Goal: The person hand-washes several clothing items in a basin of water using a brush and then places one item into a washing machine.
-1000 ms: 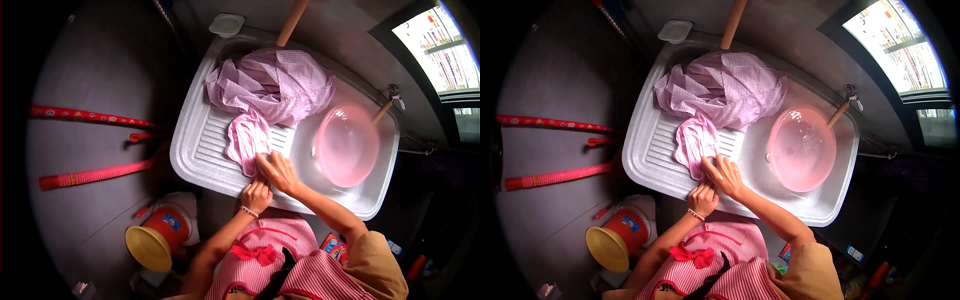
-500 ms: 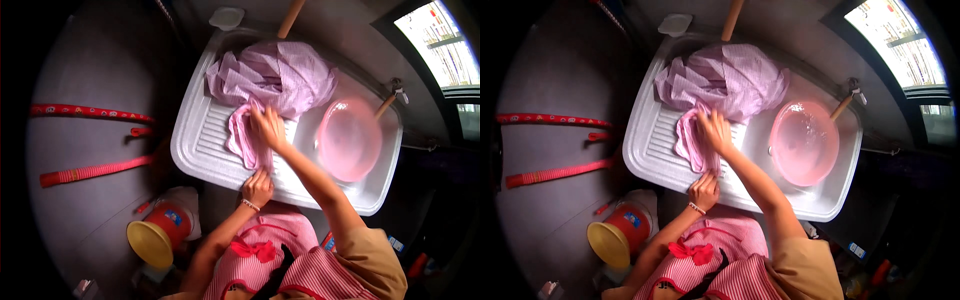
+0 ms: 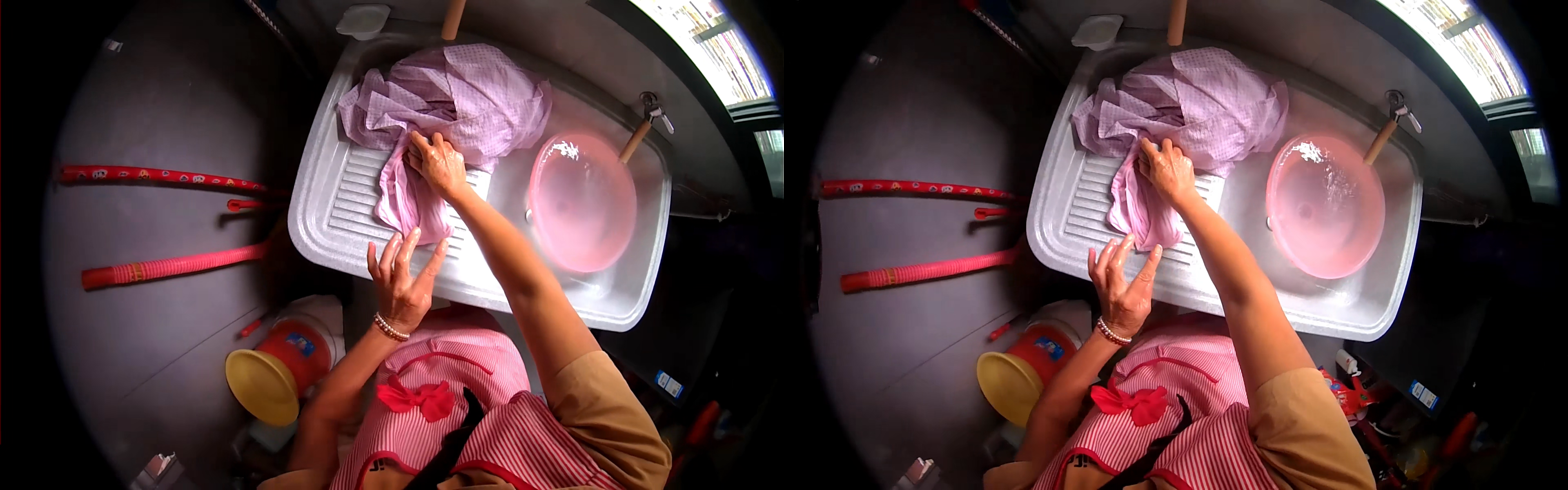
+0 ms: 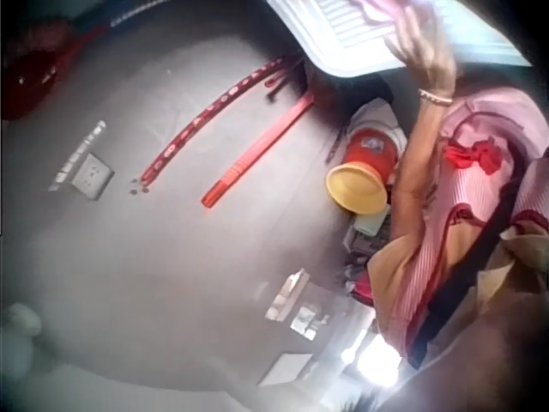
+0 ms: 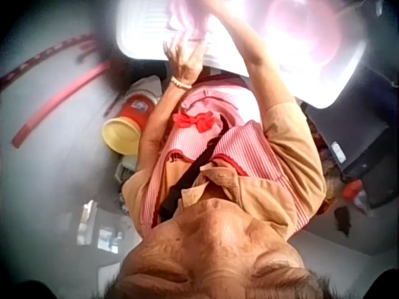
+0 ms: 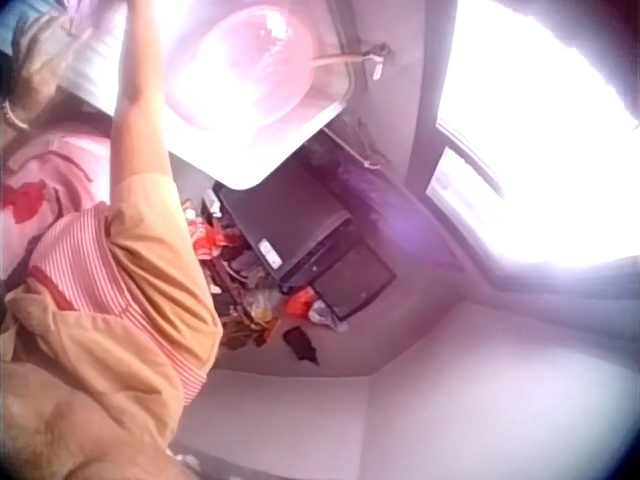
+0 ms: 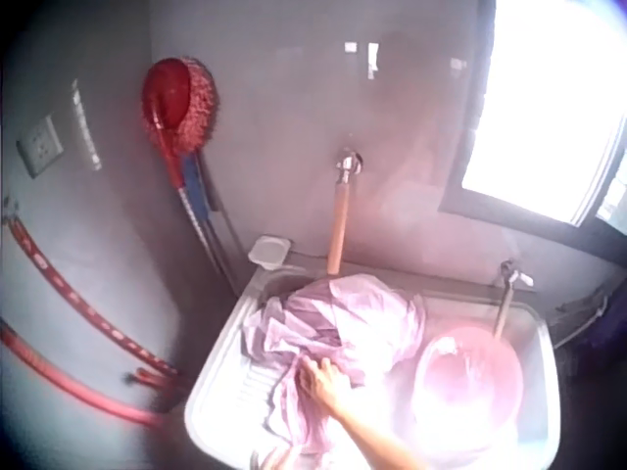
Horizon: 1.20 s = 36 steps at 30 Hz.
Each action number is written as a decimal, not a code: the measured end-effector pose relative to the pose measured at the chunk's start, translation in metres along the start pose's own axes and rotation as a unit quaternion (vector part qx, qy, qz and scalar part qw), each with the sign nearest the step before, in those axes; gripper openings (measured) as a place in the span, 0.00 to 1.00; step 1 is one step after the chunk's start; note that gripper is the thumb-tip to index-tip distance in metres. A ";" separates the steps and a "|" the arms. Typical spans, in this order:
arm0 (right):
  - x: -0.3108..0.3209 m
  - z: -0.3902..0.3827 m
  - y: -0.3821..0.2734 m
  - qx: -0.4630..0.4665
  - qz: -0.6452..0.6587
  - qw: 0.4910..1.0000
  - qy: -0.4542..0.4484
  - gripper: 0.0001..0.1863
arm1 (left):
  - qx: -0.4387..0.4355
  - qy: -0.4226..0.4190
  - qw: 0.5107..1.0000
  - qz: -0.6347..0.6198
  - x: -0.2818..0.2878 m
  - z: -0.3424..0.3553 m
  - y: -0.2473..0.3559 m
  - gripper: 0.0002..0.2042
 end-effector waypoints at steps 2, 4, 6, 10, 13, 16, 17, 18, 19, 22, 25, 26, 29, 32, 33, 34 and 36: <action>0.000 0.000 0.002 -0.002 -0.005 1.000 0.009 0.18 | -0.004 0.018 1.000 0.002 0.008 0.005 0.003 0.21; -0.001 0.000 0.003 0.000 -0.006 1.000 0.015 0.18 | -0.002 0.008 1.000 -0.006 0.011 0.007 0.006 0.21; -0.002 -0.001 0.002 0.004 -0.006 1.000 0.016 0.17 | 0.005 0.021 1.000 -0.013 0.013 0.008 0.005 0.21; -0.003 -0.001 0.002 -0.007 -0.014 1.000 -0.016 0.17 | 0.004 0.019 0.999 -0.035 0.012 0.007 0.006 0.20; -0.005 -0.002 0.005 -0.009 -0.010 1.000 -0.015 0.17 | 0.014 0.043 0.998 -0.041 0.016 0.013 0.010 0.13; -0.005 0.000 0.006 -0.013 -0.013 1.000 -0.020 0.18 | 0.049 0.001 0.992 -0.120 0.000 0.007 -0.013 0.05; -0.006 0.001 0.006 -0.018 -0.014 0.999 -0.028 0.18 | 0.054 0.030 0.991 -0.116 -0.003 0.008 -0.022 0.07; -0.005 0.002 0.006 -0.016 -0.016 0.999 -0.024 0.18 | 0.082 0.014 0.991 -0.106 -0.013 0.004 -0.037 0.08; -0.005 0.002 0.008 -0.013 -0.005 1.000 -0.018 0.16 | 0.126 -0.014 0.986 -0.106 -0.026 0.000 -0.051 0.08; 0.006 0.007 0.010 -0.011 0.019 0.999 -0.029 0.15 | 0.179 -0.080 0.979 -0.060 -0.053 -0.006 -0.078 0.26; 0.022 -0.009 -0.007 -0.007 0.072 0.992 -0.103 0.18 | 0.193 -0.161 0.968 0.019 -0.073 -0.009 -0.095 0.33; 0.029 -0.025 -0.020 0.018 0.064 0.994 -0.081 0.18 | 0.203 -0.179 0.962 0.026 -0.084 -0.015 -0.106 0.35; 0.020 -0.078 -0.041 0.086 0.047 0.995 -0.033 0.21 | 0.234 -0.195 0.951 0.044 -0.093 -0.021 -0.108 0.37; 0.004 -0.040 -0.015 0.016 -0.004 1.000 0.001 0.20 | 0.226 -0.222 0.948 0.042 -0.087 -0.011 -0.099 0.34; 0.003 -0.012 0.000 -0.116 -0.016 0.992 -0.041 0.16 | 0.209 -0.204 0.956 0.037 -0.085 -0.008 -0.095 0.31; 0.001 0.005 0.004 -0.125 -0.023 0.992 -0.004 0.16 | 0.210 -0.219 0.951 0.055 -0.083 -0.006 -0.093 0.32; -0.005 0.010 0.010 -0.107 -0.036 0.994 0.004 0.17 | 0.208 -0.218 0.953 0.044 -0.090 -0.006 -0.093 0.32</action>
Point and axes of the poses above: each hand's wrist, its own z-axis towards the middle knuckle, its own x-axis out of the back of the hand, y = z × x, the point moved 6 cm from there along z, towards the middle knuckle, and after that the axes turned 7 degrees about -z, right-handed, at the moved point
